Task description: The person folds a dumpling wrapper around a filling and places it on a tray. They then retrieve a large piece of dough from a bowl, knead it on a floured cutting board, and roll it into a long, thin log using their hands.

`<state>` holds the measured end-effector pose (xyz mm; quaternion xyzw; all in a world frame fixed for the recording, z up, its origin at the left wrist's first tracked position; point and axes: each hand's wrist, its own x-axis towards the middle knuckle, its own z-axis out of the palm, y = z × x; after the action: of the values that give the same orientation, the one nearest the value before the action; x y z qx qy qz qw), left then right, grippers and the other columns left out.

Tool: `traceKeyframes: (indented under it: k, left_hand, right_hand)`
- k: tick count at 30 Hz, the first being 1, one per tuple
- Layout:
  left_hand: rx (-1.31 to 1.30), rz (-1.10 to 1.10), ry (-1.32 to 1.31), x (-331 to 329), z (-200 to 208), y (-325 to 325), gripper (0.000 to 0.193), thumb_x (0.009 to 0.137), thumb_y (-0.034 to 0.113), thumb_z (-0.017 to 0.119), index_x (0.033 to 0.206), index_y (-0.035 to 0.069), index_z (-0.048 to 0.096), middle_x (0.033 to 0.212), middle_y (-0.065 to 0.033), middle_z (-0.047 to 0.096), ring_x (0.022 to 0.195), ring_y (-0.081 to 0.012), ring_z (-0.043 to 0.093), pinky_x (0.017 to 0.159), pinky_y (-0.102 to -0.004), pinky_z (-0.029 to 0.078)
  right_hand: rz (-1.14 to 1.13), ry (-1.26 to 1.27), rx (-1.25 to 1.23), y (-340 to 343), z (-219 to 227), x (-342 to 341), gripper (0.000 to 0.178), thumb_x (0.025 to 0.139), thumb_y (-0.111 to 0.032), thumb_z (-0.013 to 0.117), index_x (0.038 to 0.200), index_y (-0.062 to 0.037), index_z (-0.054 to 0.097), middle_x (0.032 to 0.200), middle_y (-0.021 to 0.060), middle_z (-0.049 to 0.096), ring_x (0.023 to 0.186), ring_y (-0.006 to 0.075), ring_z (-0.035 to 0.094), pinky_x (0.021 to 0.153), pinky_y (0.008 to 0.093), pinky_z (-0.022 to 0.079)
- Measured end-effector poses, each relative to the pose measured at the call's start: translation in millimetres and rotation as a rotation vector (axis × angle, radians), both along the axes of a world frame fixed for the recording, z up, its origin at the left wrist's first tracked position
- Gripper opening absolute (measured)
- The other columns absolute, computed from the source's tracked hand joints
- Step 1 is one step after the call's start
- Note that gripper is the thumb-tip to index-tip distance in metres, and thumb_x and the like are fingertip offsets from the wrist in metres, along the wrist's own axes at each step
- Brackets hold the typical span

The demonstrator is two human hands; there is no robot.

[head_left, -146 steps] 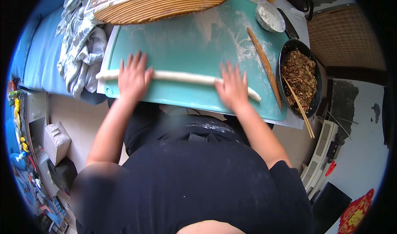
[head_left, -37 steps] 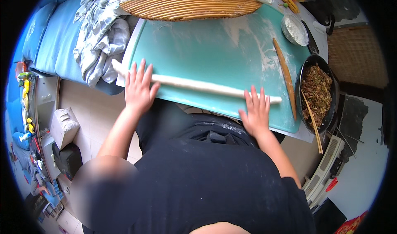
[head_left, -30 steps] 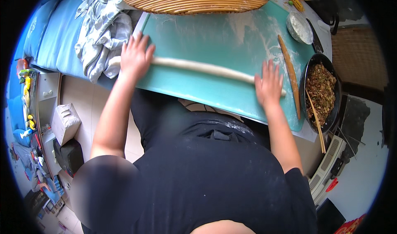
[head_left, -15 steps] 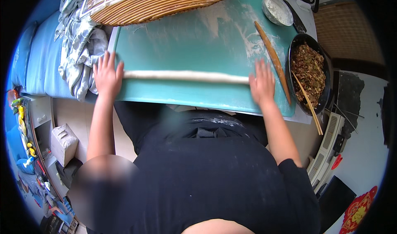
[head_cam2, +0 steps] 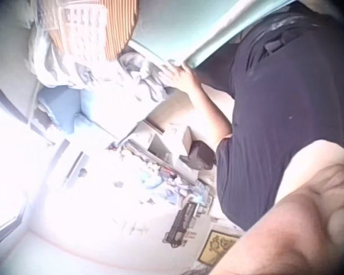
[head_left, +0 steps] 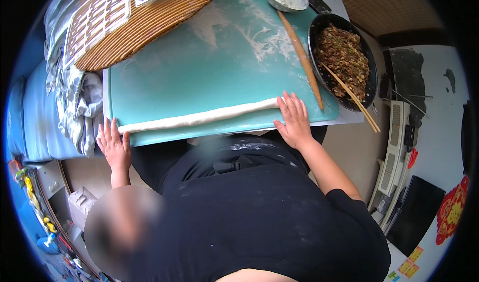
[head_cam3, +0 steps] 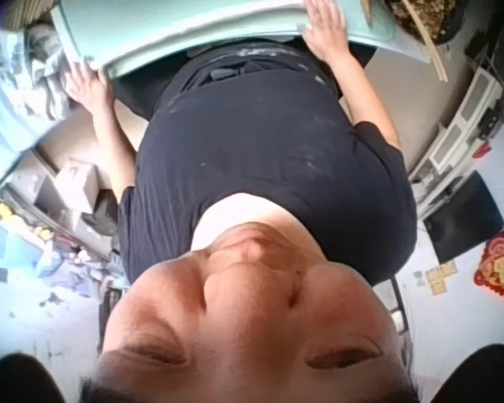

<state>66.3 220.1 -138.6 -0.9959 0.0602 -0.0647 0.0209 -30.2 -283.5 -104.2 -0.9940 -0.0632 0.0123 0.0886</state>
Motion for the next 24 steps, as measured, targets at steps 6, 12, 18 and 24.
traceKeyframes:
  k: [6, 12, 18, 24]
  left_hand:
    - [-0.029, -0.111, 0.016, 10.8, 11.4, -35.4, 0.056, 0.091, 0.046, 0.043, 0.136, 0.012, 0.039, 0.144, -0.0114, 0.034, 0.135, -0.0321, 0.025, 0.109, -0.0520, 0.010]
    - [-0.334, -0.482, 0.007, 9.3, 31.7, -145.8, 0.040, 0.076, 0.021, 0.066, 0.113, 0.009, 0.057, 0.109, -0.0085, 0.057, 0.099, -0.0292, 0.054, 0.087, -0.0403, 0.044]
    - [-0.404, -0.592, 0.027, 26.5, 38.3, -144.7, 0.028, 0.072, 0.017, 0.068, 0.097, 0.009, 0.062, 0.093, -0.0057, 0.058, 0.086, -0.0269, 0.056, 0.073, -0.0376, 0.048]
    - [-0.409, -0.608, 0.037, 21.9, 39.4, -164.6, 0.030, 0.071, 0.019, 0.069, 0.099, 0.011, 0.062, 0.092, -0.0050, 0.058, 0.085, -0.0259, 0.055, 0.073, -0.0368, 0.048]
  right_hand:
    - [-0.190, -0.172, 0.188, -17.6, 10.5, 13.2, 0.046, 0.091, -0.031, 0.049, 0.128, -0.0040, 0.045, 0.136, 0.0154, 0.042, 0.128, 0.0335, 0.035, 0.106, 0.0459, 0.025]
    - [0.096, -0.248, 0.193, 24.2, 7.2, 34.1, 0.048, 0.082, -0.029, 0.063, 0.123, -0.0070, 0.050, 0.126, 0.0143, 0.049, 0.121, 0.0316, 0.043, 0.102, 0.0414, 0.034]
    - [0.179, -0.292, 0.226, 0.0, 3.8, 45.8, 0.031, 0.073, -0.011, 0.068, 0.103, -0.0090, 0.061, 0.094, 0.0059, 0.055, 0.090, 0.0239, 0.053, 0.077, 0.0366, 0.044]
    - [0.128, -0.134, 0.165, -9.4, 18.2, 56.0, 0.038, 0.073, -0.015, 0.068, 0.109, -0.0083, 0.059, 0.102, 0.0089, 0.055, 0.098, 0.0271, 0.051, 0.083, 0.0381, 0.044]
